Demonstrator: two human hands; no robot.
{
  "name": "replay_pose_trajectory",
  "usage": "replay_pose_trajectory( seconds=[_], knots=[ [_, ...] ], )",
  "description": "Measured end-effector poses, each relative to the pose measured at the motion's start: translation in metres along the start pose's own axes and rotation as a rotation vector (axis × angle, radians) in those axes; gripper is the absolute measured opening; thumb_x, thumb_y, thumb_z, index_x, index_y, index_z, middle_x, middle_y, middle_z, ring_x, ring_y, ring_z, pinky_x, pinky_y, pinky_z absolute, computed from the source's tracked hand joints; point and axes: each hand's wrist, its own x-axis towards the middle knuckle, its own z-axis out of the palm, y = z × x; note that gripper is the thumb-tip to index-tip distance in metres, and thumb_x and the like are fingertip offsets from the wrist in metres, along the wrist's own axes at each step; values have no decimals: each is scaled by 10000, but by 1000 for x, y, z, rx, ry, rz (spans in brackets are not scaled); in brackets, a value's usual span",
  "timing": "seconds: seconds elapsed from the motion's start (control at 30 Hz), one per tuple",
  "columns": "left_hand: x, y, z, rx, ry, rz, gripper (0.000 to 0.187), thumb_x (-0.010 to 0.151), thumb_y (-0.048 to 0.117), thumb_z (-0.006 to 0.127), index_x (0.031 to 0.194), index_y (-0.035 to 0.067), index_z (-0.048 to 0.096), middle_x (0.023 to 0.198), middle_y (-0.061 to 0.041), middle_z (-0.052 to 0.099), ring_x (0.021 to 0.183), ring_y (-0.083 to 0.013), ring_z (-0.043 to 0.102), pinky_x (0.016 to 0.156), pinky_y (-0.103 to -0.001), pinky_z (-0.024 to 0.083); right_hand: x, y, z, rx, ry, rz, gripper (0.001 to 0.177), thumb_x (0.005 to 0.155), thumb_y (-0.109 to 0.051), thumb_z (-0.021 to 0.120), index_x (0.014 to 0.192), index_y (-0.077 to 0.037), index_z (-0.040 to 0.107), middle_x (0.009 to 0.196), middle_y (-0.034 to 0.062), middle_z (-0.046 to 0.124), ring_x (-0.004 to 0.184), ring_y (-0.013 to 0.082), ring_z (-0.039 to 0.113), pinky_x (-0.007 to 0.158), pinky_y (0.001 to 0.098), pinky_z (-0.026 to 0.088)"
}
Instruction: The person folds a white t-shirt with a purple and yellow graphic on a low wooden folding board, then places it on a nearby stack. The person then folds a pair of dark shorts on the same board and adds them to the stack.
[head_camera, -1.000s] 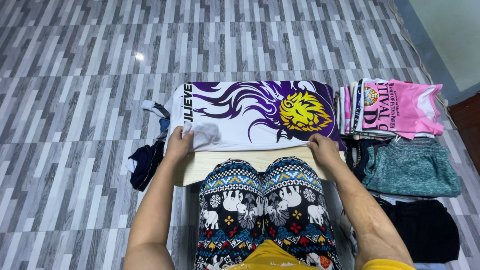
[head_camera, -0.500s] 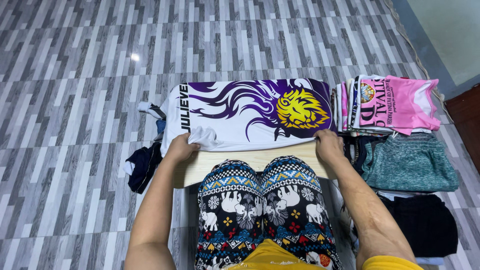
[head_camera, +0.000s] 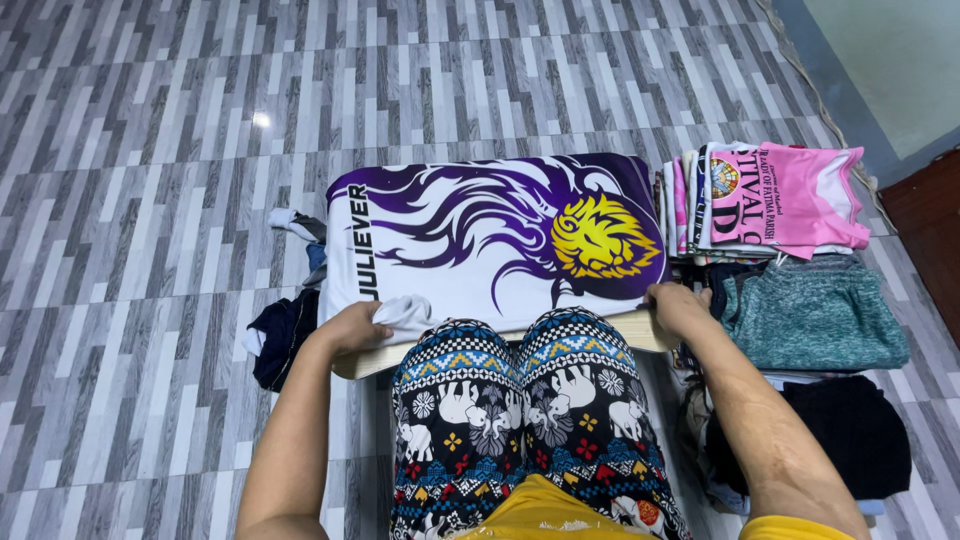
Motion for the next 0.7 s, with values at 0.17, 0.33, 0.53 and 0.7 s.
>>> replay_pose_trajectory(
  seconds=[0.17, 0.33, 0.53, 0.7],
  knots=[
    [-14, 17, -15, -7, 0, -4, 479, 852, 175, 759, 1314, 86, 668, 1141, -132, 773, 1062, -245, 709, 997, -342, 509, 4, 1, -29, -113, -47, 27, 414, 939, -72, 554, 1255, -290, 708, 1347, 67, 659, 1324, 290, 572, 1132, 756, 249],
    [-18, 48, -47, -286, 202, -96, 442, 883, 153, 708, 1324, 121, 694, 1152, -119, 766, 1081, -237, 712, 998, -362, 502, 31, -3, -67, -44, 186, -4, 296, 1002, -218, 562, 1225, -283, 745, 1132, 125, 760, 1169, 324, 670, 1082, 658, 368],
    [26, 60, -88, -153, 356, 44, 387, 845, 105, 749, 1232, 96, 733, 1097, -159, 780, 1042, -267, 726, 971, -391, 529, 76, -10, -101, -6, 277, -40, 304, 992, -169, 562, 1198, -264, 765, 1111, 174, 753, 1051, 373, 718, 893, 502, 559],
    [68, 67, -101, -5, 514, 75, 355, 840, 135, 771, 1183, 57, 719, 1120, -219, 735, 1091, -365, 695, 963, -441, 514, 129, -19, -104, 61, 348, -34, 341, 947, -71, 574, 1163, -235, 780, 1153, 197, 733, 1085, 390, 702, 932, 493, 554]
  ],
)
